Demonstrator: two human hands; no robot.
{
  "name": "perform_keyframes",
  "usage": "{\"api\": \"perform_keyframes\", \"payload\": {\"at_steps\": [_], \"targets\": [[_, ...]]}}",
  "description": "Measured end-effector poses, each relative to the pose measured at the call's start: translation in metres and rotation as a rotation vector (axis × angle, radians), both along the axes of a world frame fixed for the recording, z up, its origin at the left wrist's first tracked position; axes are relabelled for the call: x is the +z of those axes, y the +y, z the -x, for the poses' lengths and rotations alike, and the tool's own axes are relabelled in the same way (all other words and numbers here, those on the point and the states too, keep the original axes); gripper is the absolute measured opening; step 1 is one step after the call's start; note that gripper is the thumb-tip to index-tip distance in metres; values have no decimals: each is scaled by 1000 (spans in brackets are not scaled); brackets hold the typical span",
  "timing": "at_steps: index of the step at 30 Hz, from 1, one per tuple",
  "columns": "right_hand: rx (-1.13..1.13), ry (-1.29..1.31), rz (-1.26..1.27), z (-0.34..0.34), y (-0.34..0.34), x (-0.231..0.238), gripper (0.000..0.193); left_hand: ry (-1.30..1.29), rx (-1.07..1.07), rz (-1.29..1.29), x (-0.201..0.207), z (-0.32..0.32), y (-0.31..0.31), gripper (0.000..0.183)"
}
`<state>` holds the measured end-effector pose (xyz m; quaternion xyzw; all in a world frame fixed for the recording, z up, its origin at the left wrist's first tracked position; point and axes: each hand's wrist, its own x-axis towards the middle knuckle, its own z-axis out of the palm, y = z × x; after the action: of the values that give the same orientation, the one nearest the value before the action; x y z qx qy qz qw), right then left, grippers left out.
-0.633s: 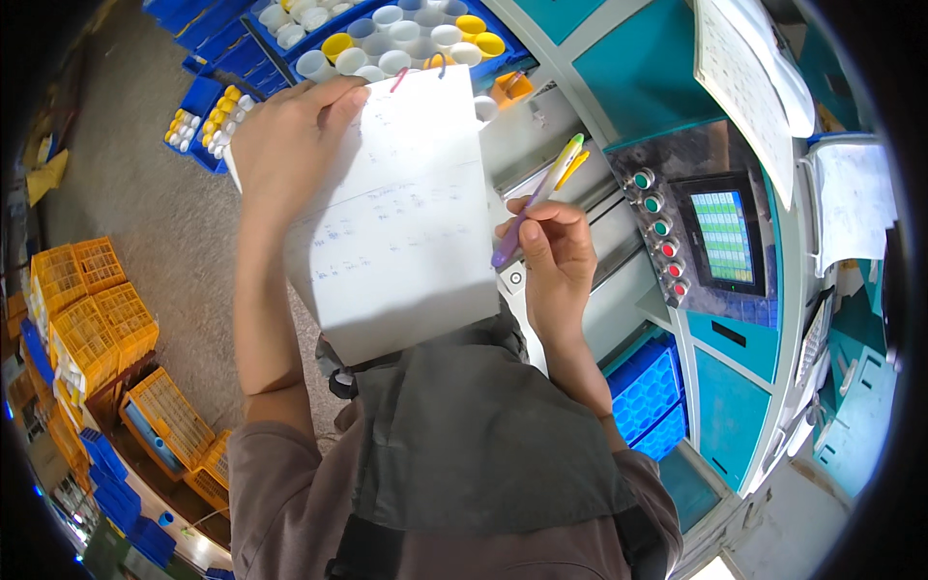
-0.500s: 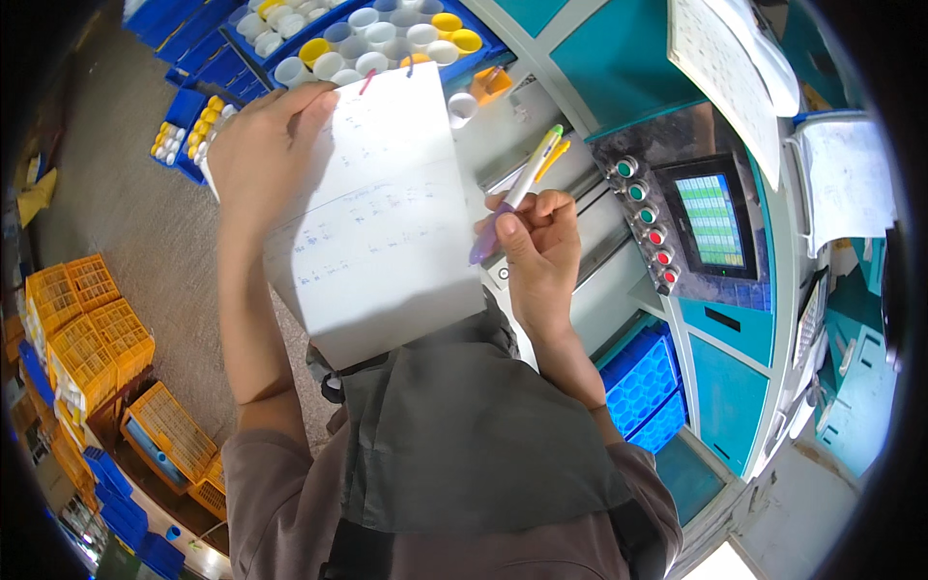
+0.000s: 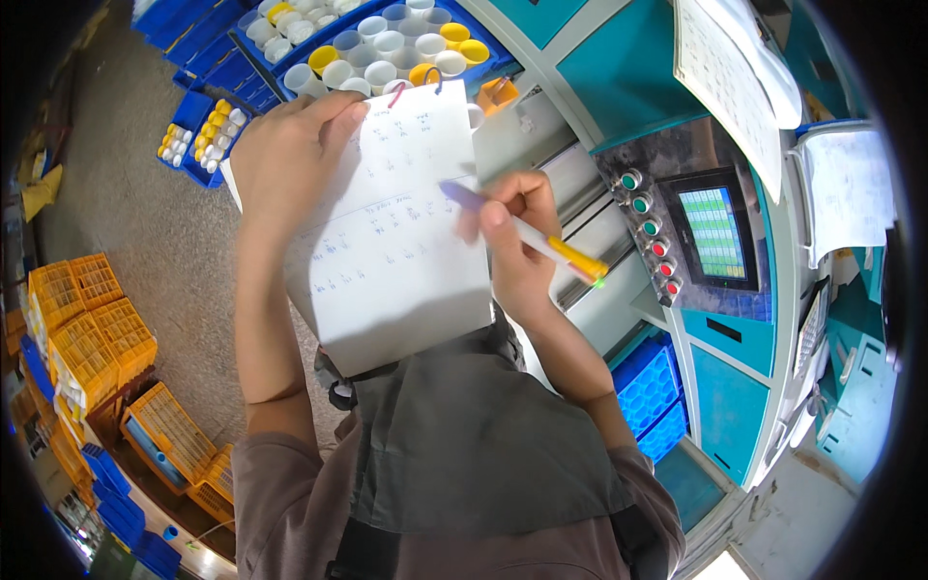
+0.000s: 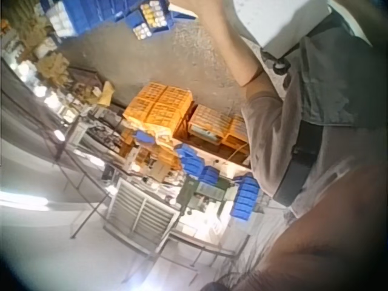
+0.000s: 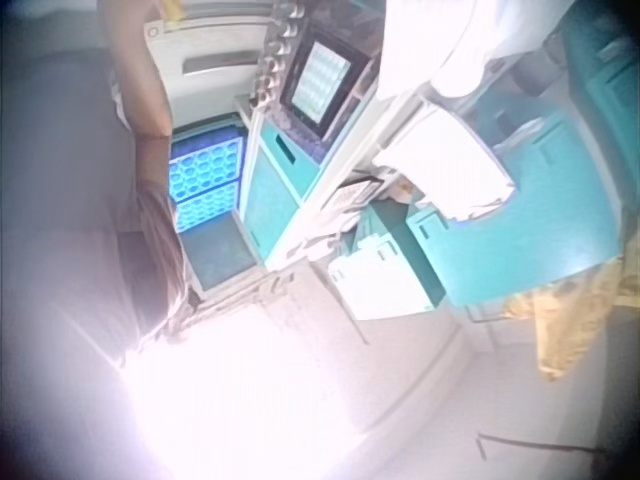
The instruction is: The person writes on a notepad, then uses a pen to interact with a touchscreen control panel. They move small white and yellow containers between blue trays, arrange them in rows, and carry trays to different locations.
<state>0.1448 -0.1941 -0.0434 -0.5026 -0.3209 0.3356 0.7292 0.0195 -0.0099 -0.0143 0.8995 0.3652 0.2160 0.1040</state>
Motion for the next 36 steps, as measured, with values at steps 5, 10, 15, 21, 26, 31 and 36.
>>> {"api": "perform_keyframes", "payload": {"at_steps": [5, 10, 15, 21, 26, 31, 36], "targets": [[-81, -364, 2, 3, 51, 0, 25, -41, -7, -26, 1, -2, -1, 20], [-142, -439, -103, 7, 81, -15, 22, -66, -2, -13, 1, -4, 2, 18], [-266, -511, -104, 7, 88, -27, 22, -70, -20, -33, 1, -5, 5, 17], [-317, -572, -23, 8, 92, -29, 25, -80, -32, -43, -2, -6, 9, 17], [-331, -580, -9, 9, 93, -26, 25, -65, -38, -53, -3, -6, 11, 18], [-302, -615, 23, 9, 90, -25, 25, -56, -34, -59, -3, -5, 10, 18], [-285, -604, 8, 9, 89, -25, 25, -68, -33, -59, -3, -3, 10, 18]]}}
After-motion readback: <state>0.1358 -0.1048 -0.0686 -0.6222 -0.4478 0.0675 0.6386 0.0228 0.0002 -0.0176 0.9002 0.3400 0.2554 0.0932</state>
